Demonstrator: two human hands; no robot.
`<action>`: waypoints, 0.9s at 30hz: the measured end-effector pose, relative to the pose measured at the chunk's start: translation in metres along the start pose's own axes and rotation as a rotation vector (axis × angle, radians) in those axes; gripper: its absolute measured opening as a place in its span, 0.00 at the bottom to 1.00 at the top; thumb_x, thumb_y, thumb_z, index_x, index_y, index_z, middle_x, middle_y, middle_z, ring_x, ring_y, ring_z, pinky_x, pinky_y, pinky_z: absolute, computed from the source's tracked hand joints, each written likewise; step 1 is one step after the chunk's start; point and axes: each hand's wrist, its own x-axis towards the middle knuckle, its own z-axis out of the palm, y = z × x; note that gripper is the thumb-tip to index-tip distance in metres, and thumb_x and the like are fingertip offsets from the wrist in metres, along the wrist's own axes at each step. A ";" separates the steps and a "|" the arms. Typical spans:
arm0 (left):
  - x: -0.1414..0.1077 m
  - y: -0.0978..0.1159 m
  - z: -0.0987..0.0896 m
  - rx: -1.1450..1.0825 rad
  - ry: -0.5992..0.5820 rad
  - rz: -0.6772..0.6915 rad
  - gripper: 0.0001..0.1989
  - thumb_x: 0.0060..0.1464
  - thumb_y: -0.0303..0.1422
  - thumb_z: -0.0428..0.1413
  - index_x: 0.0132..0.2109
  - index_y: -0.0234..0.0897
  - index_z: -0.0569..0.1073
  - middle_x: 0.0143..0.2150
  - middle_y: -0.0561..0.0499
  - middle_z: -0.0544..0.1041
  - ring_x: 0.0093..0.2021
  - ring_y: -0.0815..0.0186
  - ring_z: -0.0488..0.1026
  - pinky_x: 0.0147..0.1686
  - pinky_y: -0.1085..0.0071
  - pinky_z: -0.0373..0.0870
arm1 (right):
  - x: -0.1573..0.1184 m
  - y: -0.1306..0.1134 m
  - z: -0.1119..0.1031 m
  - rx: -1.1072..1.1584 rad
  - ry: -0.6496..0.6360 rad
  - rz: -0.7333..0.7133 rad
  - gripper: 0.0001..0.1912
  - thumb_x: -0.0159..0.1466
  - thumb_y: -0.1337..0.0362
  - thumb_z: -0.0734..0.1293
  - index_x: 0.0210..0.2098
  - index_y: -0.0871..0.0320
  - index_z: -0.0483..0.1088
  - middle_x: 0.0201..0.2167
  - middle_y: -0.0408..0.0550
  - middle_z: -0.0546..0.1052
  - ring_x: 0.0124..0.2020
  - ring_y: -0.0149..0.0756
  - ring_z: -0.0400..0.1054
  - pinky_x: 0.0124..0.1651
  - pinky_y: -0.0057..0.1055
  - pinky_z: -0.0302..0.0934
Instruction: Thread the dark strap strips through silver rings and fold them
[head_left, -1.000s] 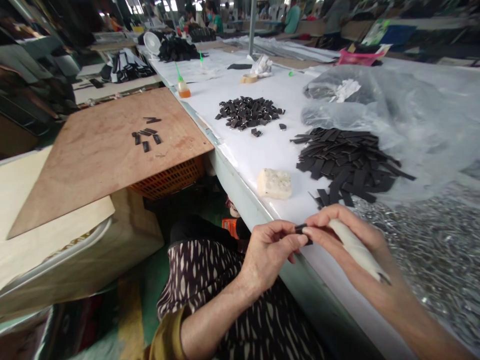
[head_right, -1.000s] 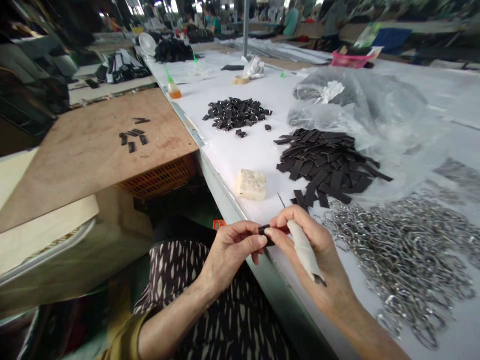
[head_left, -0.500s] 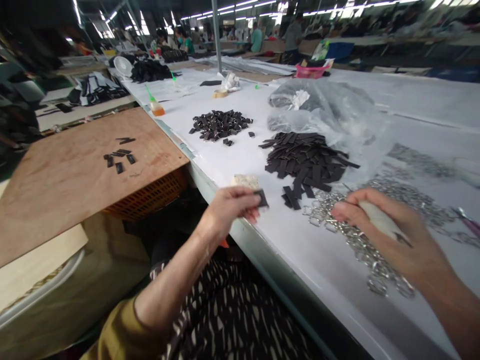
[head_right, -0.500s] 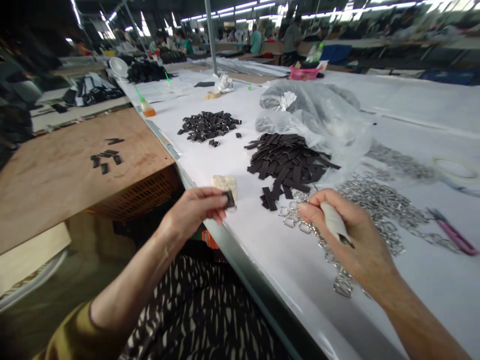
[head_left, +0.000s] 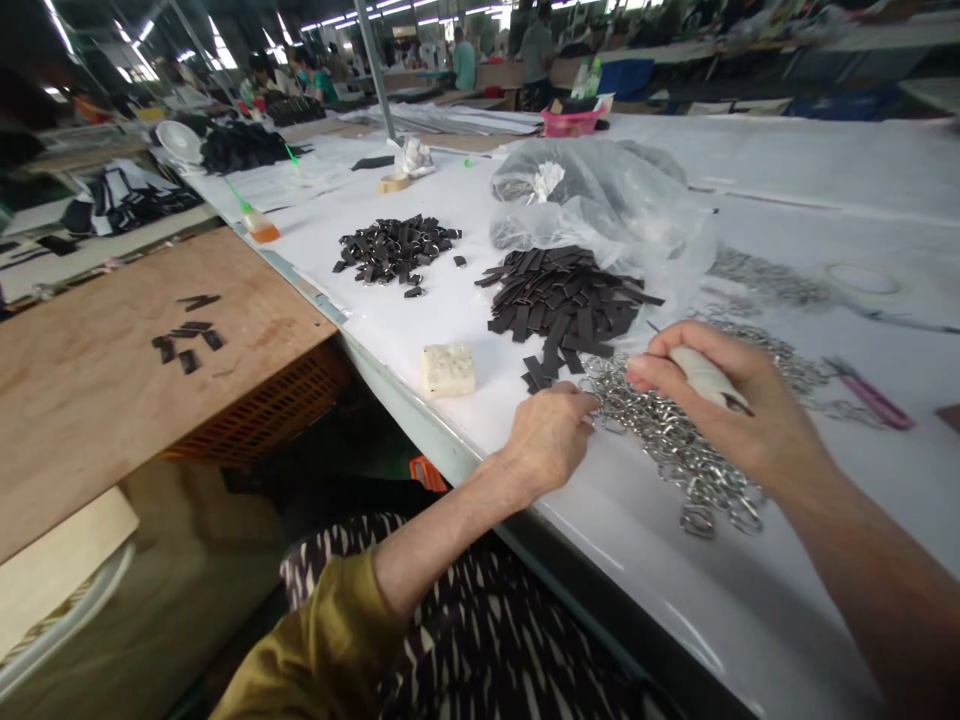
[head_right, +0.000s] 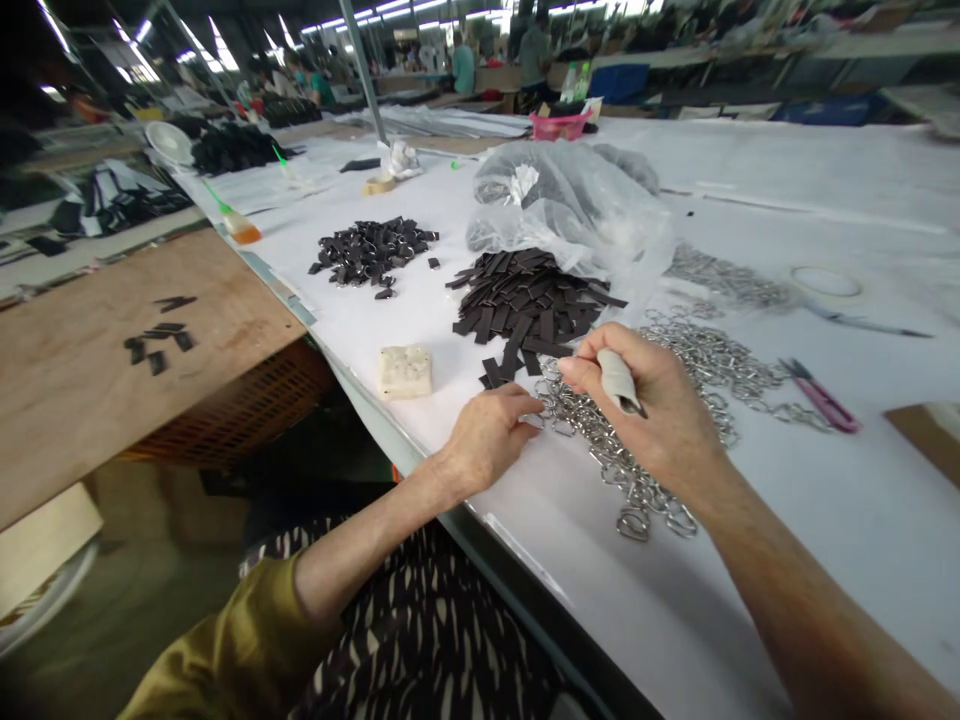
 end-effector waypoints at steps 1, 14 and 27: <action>0.004 0.000 0.005 0.143 -0.037 0.046 0.11 0.49 0.23 0.50 0.38 0.36 0.74 0.40 0.47 0.73 0.39 0.62 0.70 0.36 0.67 0.68 | -0.001 0.000 -0.001 -0.008 -0.010 0.000 0.09 0.57 0.61 0.65 0.24 0.56 0.61 0.18 0.36 0.62 0.21 0.26 0.53 0.24 0.27 0.48; 0.015 -0.013 -0.006 0.510 0.171 -0.232 0.07 0.57 0.32 0.48 0.40 0.35 0.68 0.41 0.45 0.70 0.42 0.60 0.69 0.36 0.67 0.65 | 0.003 0.010 0.006 0.028 -0.089 0.007 0.08 0.57 0.58 0.64 0.25 0.54 0.63 0.20 0.38 0.68 0.21 0.28 0.57 0.23 0.28 0.49; 0.026 -0.035 -0.015 -0.021 0.266 -0.386 0.03 0.47 0.30 0.54 0.32 0.37 0.72 0.33 0.48 0.74 0.35 0.61 0.69 0.36 0.66 0.63 | -0.006 0.039 0.046 -0.168 -0.344 -0.145 0.03 0.55 0.64 0.59 0.29 0.54 0.64 0.16 0.39 0.65 0.20 0.31 0.58 0.23 0.28 0.50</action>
